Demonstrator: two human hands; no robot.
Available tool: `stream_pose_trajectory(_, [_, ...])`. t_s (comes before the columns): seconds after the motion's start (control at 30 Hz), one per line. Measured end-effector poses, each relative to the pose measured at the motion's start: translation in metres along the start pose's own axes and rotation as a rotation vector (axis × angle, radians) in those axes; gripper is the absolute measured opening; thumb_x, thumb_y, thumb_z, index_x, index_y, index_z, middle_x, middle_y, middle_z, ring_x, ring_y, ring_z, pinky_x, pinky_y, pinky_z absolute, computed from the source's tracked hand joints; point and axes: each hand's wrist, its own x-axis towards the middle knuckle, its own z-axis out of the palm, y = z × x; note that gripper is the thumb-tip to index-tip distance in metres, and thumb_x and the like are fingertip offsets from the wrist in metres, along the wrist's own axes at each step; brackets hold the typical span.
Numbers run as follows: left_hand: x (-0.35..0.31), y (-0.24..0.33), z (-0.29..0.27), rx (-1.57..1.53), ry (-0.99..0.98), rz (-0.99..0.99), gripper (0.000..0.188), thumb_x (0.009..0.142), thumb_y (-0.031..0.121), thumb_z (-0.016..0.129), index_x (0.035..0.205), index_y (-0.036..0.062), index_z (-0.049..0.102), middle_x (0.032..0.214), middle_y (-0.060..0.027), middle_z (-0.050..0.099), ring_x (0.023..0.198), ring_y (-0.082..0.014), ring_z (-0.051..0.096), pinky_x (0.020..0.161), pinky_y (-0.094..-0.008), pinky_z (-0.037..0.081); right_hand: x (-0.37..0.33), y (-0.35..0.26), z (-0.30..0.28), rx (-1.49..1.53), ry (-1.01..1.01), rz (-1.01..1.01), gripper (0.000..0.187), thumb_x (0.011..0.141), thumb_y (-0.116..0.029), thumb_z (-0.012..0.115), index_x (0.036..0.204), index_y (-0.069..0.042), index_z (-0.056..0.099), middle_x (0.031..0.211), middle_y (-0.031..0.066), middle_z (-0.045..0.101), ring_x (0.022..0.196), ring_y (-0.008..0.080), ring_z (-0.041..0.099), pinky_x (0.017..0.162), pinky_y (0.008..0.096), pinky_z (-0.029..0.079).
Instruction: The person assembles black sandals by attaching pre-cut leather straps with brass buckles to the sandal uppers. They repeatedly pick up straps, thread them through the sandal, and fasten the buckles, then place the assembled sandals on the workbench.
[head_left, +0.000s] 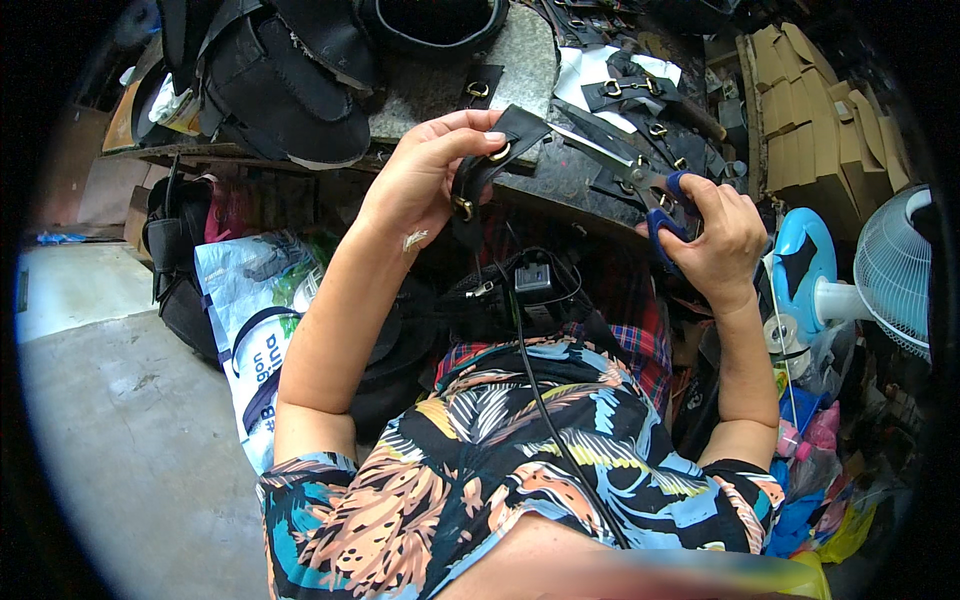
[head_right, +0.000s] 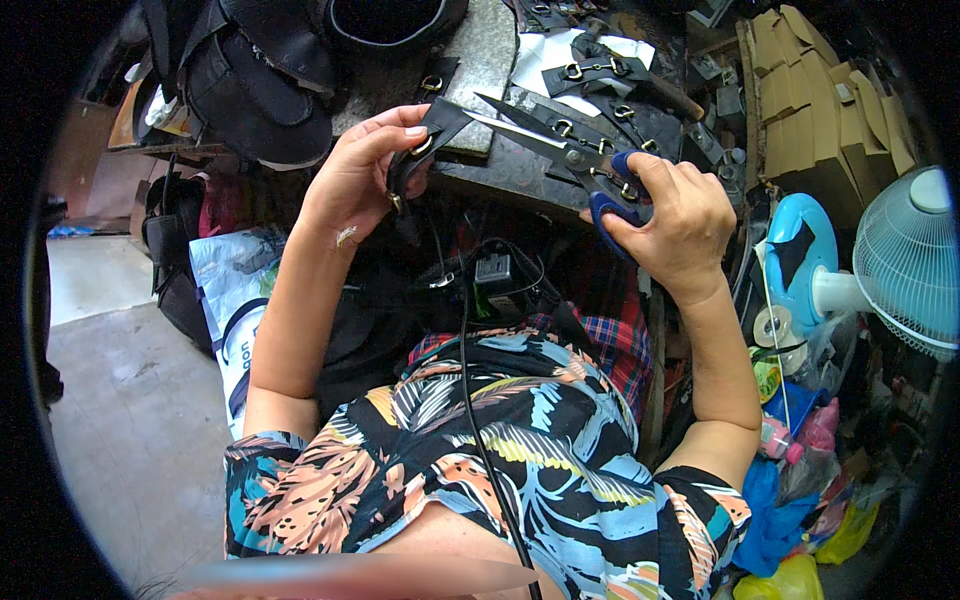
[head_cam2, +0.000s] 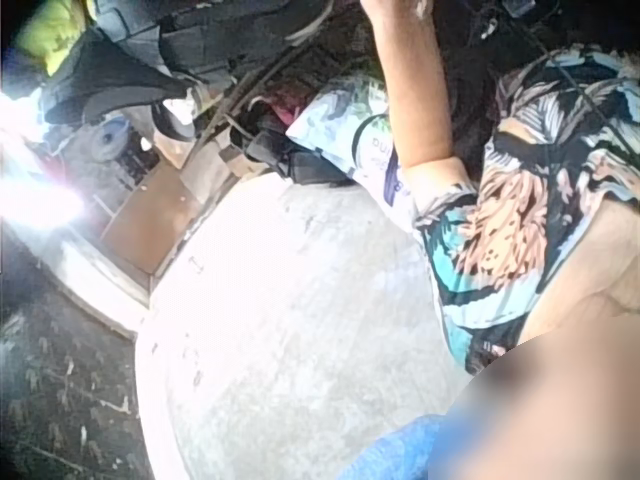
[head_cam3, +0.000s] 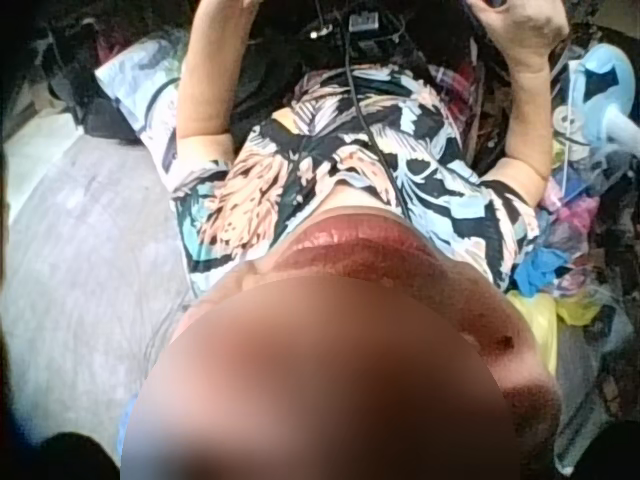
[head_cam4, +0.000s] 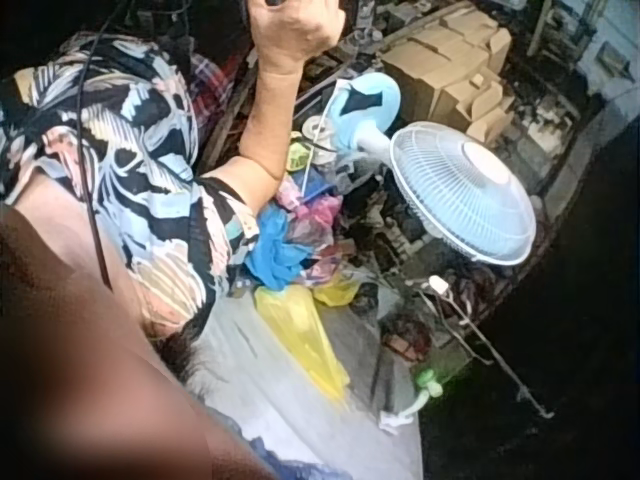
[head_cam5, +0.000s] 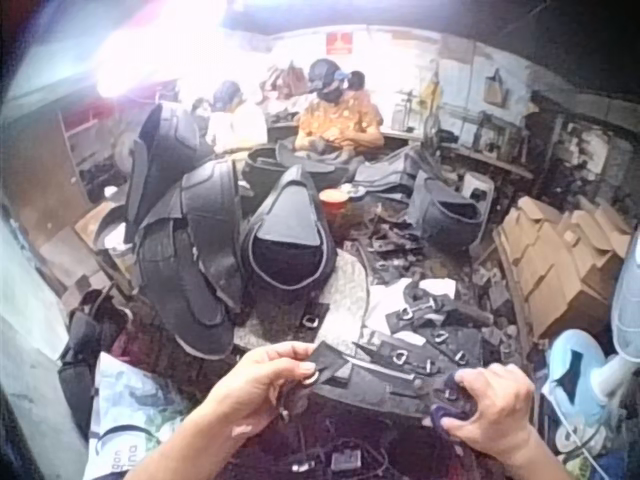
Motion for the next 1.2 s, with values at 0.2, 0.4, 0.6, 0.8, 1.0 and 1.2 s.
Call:
stream_pose_trajectory(0.2, [0.002, 0.0, 0.0, -0.039, -0.007, -0.031, 0.034, 0.088, 0.014, 0.064, 0.119, 0.0016, 0.06, 0.087, -0.0037, 0.069, 0.064, -0.008, 0.063, 0.053, -0.0203, 0.047, -0.001, 0.001, -0.004, -0.026, -0.012, -0.039, 0.048, 0.06, -0.033, 0.086, 0.097, -0.011, 0.065, 0.073, 0.0055, 0.064, 0.064, 0.025, 0.062, 0.061, 0.0357, 0.046])
stream_pose_trajectory(0.4, [0.003, 0.0, -0.002, -0.013, -0.018, -0.03, 0.033, 0.088, 0.014, 0.064, 0.118, 0.0018, 0.06, 0.087, -0.0028, 0.069, 0.065, -0.0079, 0.062, 0.055, -0.0215, 0.049, -0.004, 0.008, -0.005, 0.097, -0.08, -0.014, 0.039, 0.062, -0.027, 0.086, 0.09, -0.009, 0.067, 0.068, 0.0065, 0.063, 0.062, 0.0251, 0.062, 0.059, 0.0349, 0.047])
stream_pose_trajectory(0.6, [0.005, 0.002, 0.002, 0.088, 0.032, -0.031, 0.032, 0.088, 0.013, 0.064, 0.118, 0.0035, 0.061, 0.094, -0.0011, 0.068, 0.076, -0.0082, 0.064, 0.062, -0.0229, 0.052, 0.019, 0.077, 0.018, 0.215, -0.122, 0.516, 0.029, 0.075, -0.032, 0.081, 0.089, -0.009, 0.069, 0.064, 0.0029, 0.061, 0.058, 0.0127, 0.058, 0.055, 0.0312, 0.043])
stream_pose_trajectory(0.8, [0.005, -0.002, 0.0, 0.014, 0.037, 0.002, 0.032, 0.091, 0.008, 0.061, 0.123, 0.0011, 0.057, 0.1, -0.0035, 0.068, 0.085, -0.0095, 0.065, 0.072, -0.0248, 0.055, 0.068, 0.199, 0.08, -0.14, -0.325, 0.76, 0.041, 0.079, -0.052, 0.069, 0.101, -0.017, 0.072, 0.097, 0.012, 0.072, 0.095, 0.0323, 0.068, 0.081, 0.0442, 0.052])
stream_pose_trajectory(1.0, [0.018, -0.014, -0.024, 0.015, 0.036, -0.035, 0.048, 0.086, -0.005, 0.054, 0.133, -0.003, 0.047, 0.11, -0.0098, 0.063, 0.092, -0.0133, 0.064, 0.081, -0.0292, 0.055, 0.085, 0.221, 0.131, -0.129, -0.35, 0.713, 0.041, 0.077, -0.048, 0.074, 0.105, -0.018, 0.069, 0.107, 0.0128, 0.071, 0.103, 0.0334, 0.066, 0.086, 0.0471, 0.051])
stream_pose_trajectory(1.2, [0.026, -0.018, -0.028, 0.094, 0.018, 0.05, 0.054, 0.086, -0.005, 0.062, 0.136, -0.0032, 0.043, 0.106, -0.008, 0.065, 0.09, -0.0133, 0.067, 0.075, -0.0263, 0.059, 0.107, 0.14, 0.104, 0.16, -0.023, 0.376, 0.029, 0.088, -0.032, 0.067, 0.108, -0.012, 0.069, 0.095, 0.0106, 0.071, 0.084, 0.0274, 0.068, 0.075, 0.0387, 0.053])
